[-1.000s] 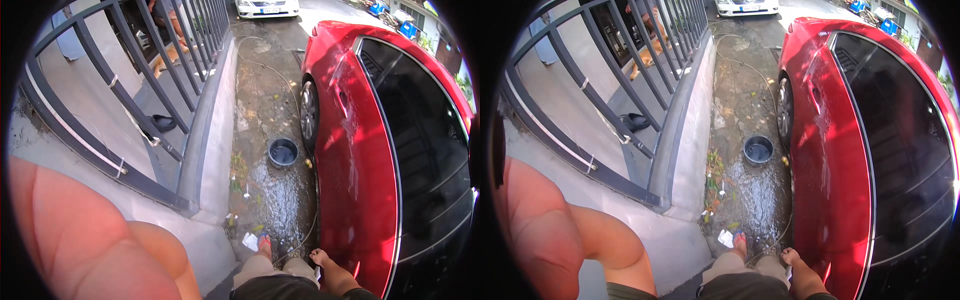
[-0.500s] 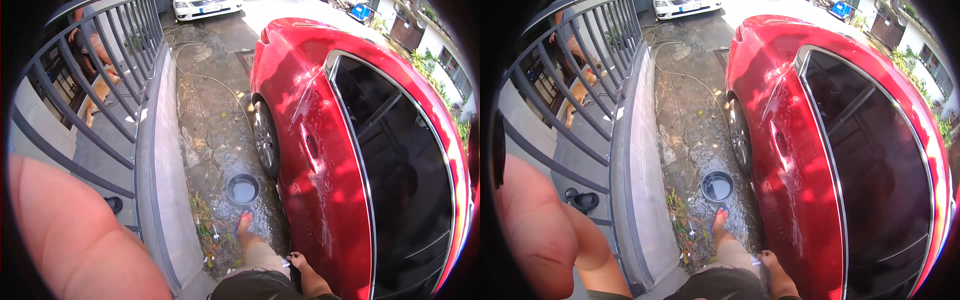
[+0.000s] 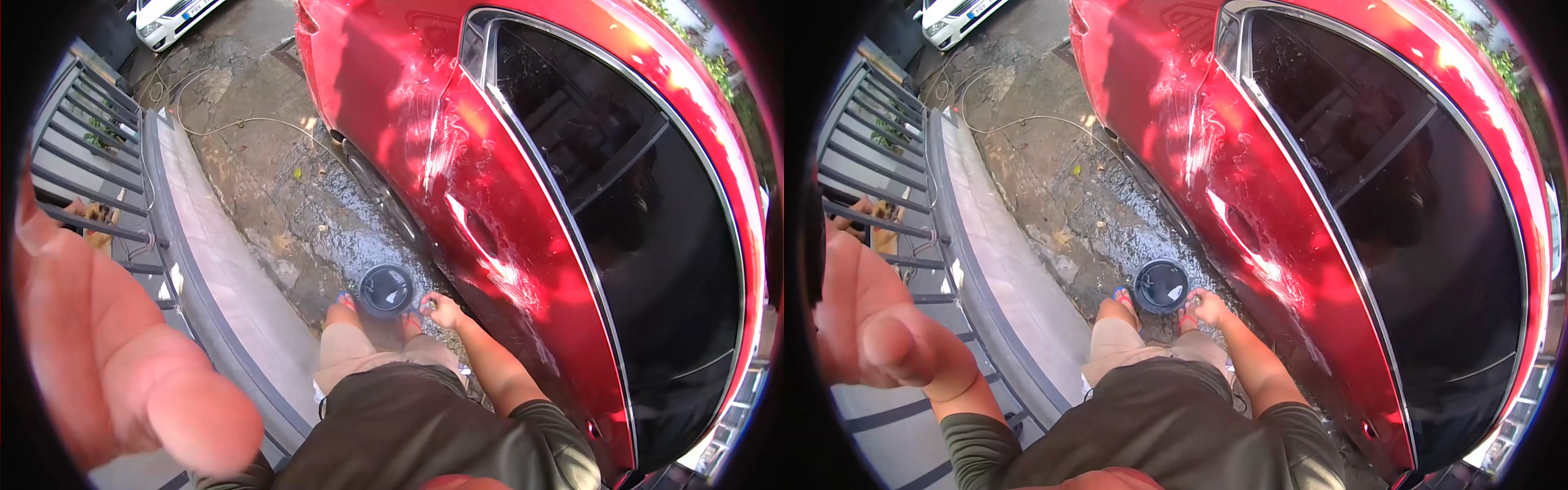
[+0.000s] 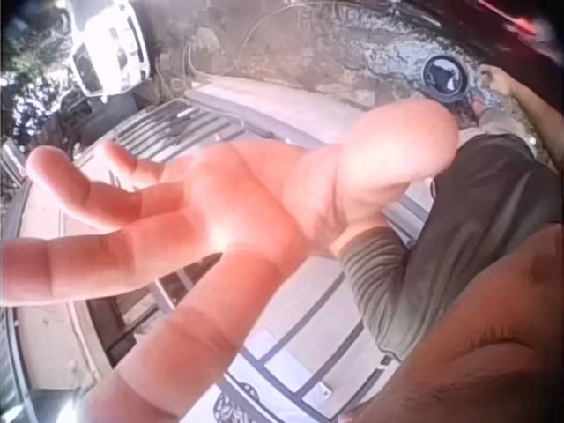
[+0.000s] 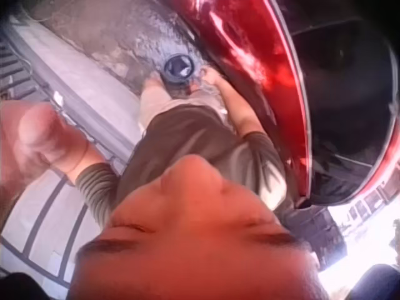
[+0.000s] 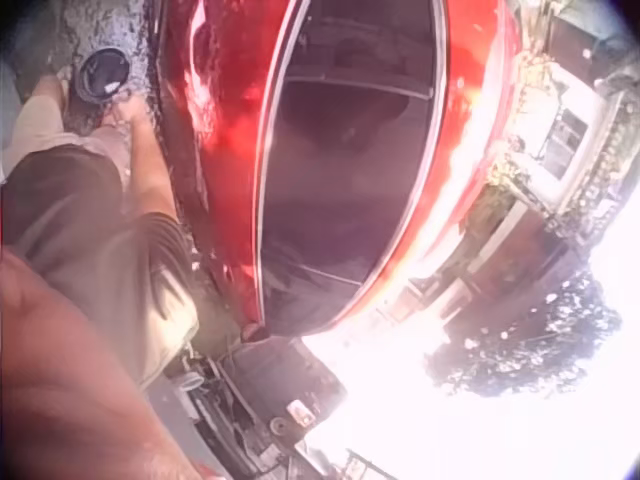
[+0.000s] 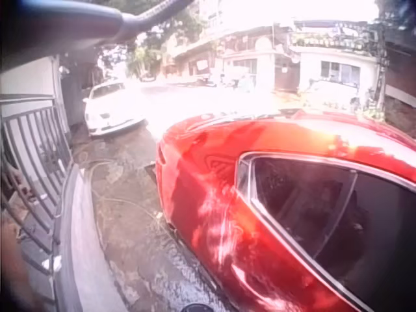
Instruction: The person is sanding a panel on a red car by hand using a black sanding block, frequently dipping the block into a bucket of water.
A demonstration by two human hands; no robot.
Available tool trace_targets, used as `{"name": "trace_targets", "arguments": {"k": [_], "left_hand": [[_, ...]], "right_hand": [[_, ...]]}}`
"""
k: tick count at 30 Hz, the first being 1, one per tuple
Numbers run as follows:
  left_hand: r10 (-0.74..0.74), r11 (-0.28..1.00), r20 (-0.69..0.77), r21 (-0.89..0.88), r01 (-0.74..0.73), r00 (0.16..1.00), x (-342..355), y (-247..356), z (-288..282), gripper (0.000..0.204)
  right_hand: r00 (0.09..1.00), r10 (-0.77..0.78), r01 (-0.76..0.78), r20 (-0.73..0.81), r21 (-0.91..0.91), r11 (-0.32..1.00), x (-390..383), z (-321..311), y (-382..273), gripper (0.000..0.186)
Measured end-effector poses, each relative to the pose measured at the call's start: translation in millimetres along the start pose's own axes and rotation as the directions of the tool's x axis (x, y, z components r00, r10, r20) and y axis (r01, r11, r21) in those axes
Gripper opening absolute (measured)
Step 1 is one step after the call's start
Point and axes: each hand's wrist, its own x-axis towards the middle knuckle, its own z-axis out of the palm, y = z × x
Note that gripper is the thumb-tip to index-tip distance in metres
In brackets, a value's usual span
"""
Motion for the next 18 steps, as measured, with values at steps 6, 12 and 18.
{"name": "trace_targets", "arguments": {"k": [6,12,18], "left_hand": [[-0.519,0.531,0.852,0.267,0.804,0.060,-262,-134,57,0.062],[0.032,0.684,0.961,0.180,0.707,-0.276,-489,-129,58,0.051],[0.348,0.696,0.884,-0.021,0.718,-0.312,-485,-224,99,0.021]], "right_hand": [[0.907,0.379,-0.241,0.184,-0.513,0.824,-8,15,-36,0.068],[0.367,0.928,-0.925,-0.058,0.085,0.371,-62,110,-80,0.078],[0.295,0.849,0.188,0.438,0.845,-0.501,-80,330,-106,0.036]]}}
